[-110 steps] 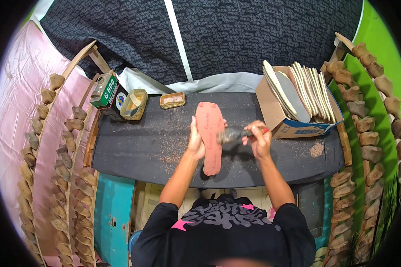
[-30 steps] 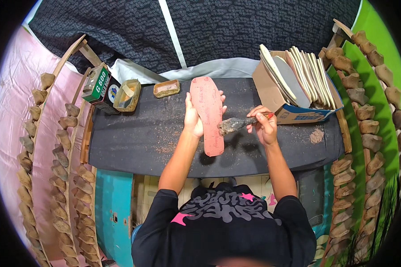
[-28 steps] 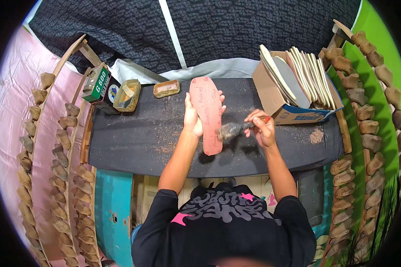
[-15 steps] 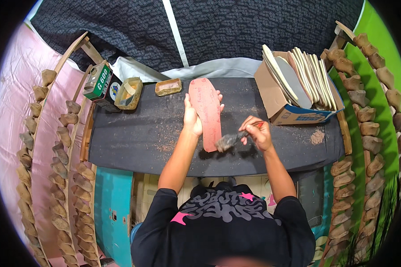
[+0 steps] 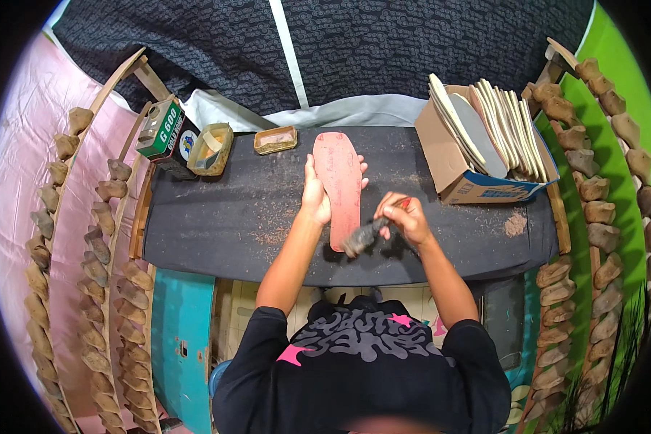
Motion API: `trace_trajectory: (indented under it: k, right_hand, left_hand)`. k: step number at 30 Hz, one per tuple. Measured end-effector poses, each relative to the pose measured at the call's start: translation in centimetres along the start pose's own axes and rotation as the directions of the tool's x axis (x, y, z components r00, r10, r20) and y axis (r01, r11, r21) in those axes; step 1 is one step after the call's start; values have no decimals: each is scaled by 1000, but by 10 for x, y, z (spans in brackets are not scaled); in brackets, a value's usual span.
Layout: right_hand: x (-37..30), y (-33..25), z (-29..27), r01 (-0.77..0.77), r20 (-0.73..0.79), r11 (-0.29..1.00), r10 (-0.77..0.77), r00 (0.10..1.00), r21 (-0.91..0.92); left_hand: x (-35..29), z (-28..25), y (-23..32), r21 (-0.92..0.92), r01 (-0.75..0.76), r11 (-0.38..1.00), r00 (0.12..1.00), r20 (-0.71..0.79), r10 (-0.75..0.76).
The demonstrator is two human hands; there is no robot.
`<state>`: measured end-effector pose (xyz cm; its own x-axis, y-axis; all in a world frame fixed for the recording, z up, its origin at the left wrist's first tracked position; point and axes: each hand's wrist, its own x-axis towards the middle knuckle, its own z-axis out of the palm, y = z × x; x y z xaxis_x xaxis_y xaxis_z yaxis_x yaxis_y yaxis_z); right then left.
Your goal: The person applies adhesive to a shoe sole with a brush, places it into a basket, and retrieves a new sole from a box. They then apply adhesive to the second sole with the brush before placing it into the basket.
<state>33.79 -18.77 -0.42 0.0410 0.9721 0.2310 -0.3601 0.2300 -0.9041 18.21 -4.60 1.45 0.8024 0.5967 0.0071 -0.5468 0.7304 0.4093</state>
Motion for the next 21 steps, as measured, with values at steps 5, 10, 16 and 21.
trace_trajectory:
  k: [5, 10, 16, 21]
  right_hand:
    - [11, -21, -5, 215, -177, 965, -187, 966, 153]
    - [20, -13, 9, 218, -223, 969, -189, 956, 113]
    - [4, -10, -3, 21, -10, 999, -21, 1000, -30]
    - [12, -24, -4, 300, -319, 953, -271, 908, 47]
  left_hand:
    - [-4, -6, 7, -25, -11, 1000, 1000, 0, 11]
    - [-2, -1, 4, 34, -27, 999, 1000, 3, 27]
    - [-2, -2, 7, -11, -40, 999, 999, 0, 40]
    - [-3, -2, 7, -69, -12, 998, 999, 43, 15]
